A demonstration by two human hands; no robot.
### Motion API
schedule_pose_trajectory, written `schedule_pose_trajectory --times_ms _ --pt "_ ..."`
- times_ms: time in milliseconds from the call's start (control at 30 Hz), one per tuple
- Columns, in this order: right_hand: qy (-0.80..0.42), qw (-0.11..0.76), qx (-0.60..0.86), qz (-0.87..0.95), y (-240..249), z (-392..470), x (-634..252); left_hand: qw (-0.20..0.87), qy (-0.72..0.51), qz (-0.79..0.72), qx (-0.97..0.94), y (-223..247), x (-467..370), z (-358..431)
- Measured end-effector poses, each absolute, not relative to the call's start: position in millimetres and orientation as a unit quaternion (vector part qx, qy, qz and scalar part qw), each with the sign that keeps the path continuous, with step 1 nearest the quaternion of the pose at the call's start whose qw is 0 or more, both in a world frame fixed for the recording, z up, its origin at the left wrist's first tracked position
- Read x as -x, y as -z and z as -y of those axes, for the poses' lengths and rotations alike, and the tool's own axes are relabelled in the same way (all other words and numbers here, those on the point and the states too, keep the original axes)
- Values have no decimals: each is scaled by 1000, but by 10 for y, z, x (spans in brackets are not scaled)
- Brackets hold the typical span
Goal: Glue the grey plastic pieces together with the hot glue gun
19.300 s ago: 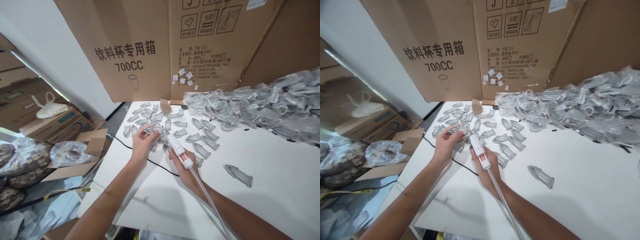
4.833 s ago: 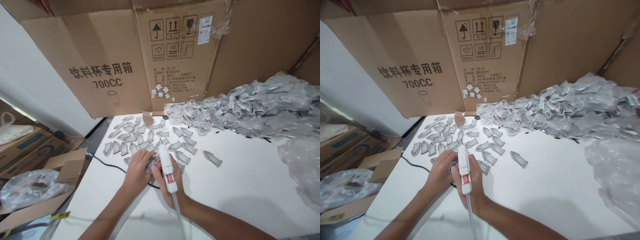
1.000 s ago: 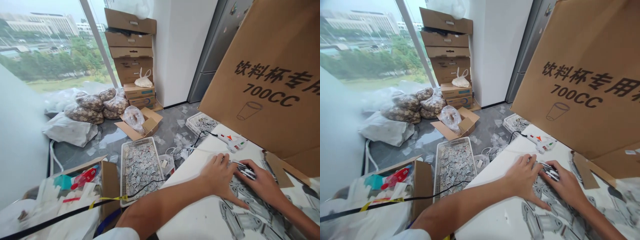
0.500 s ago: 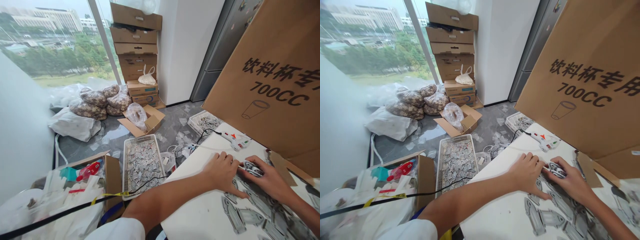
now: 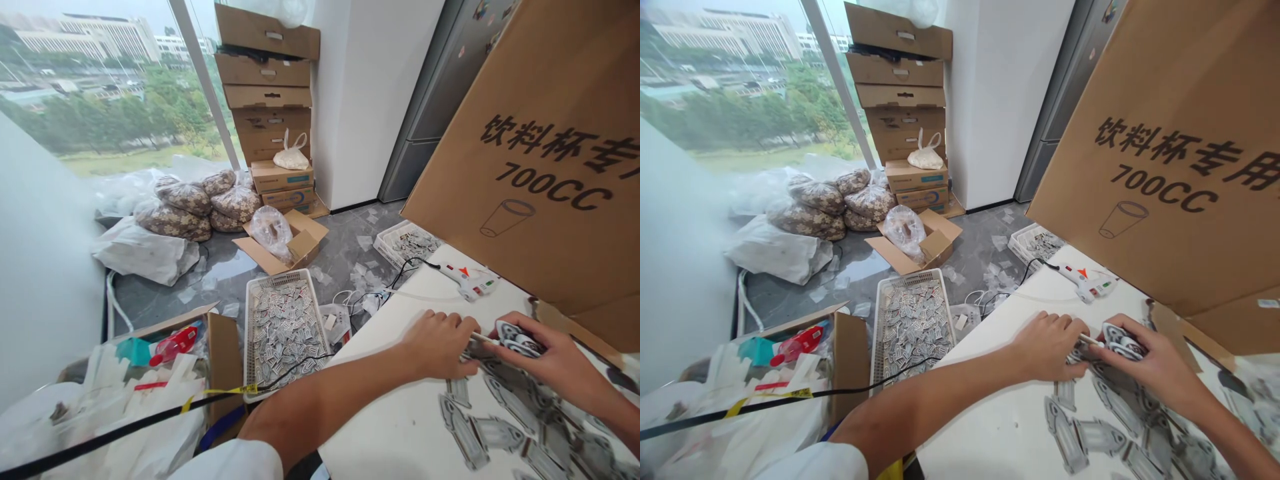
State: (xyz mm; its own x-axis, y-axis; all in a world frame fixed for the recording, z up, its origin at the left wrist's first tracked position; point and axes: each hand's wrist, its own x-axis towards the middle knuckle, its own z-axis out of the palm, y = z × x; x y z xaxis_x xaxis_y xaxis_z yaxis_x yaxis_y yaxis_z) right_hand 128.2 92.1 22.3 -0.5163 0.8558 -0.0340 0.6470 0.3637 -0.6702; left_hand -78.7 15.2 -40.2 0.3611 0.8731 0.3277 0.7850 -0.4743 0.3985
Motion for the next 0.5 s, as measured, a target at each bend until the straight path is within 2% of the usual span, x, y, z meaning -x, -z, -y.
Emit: schedule_pose_trajectory --times_ms 133,267,400,500 --pt "-351 197 511 760 -229 -858 -1300 93 -263 -523 -805 362 790 -158" --pt "-457 313 570 607 -305 -742 -1212 157 -315 -555 -753 296 841 -170" --pt "-532 417 584 449 -459 -483 -958 338 -462 -579 -580 162 788 -48" --pt "-533 444 615 374 -573 -202 -691 479 -530 -559 -422 -27 636 191"
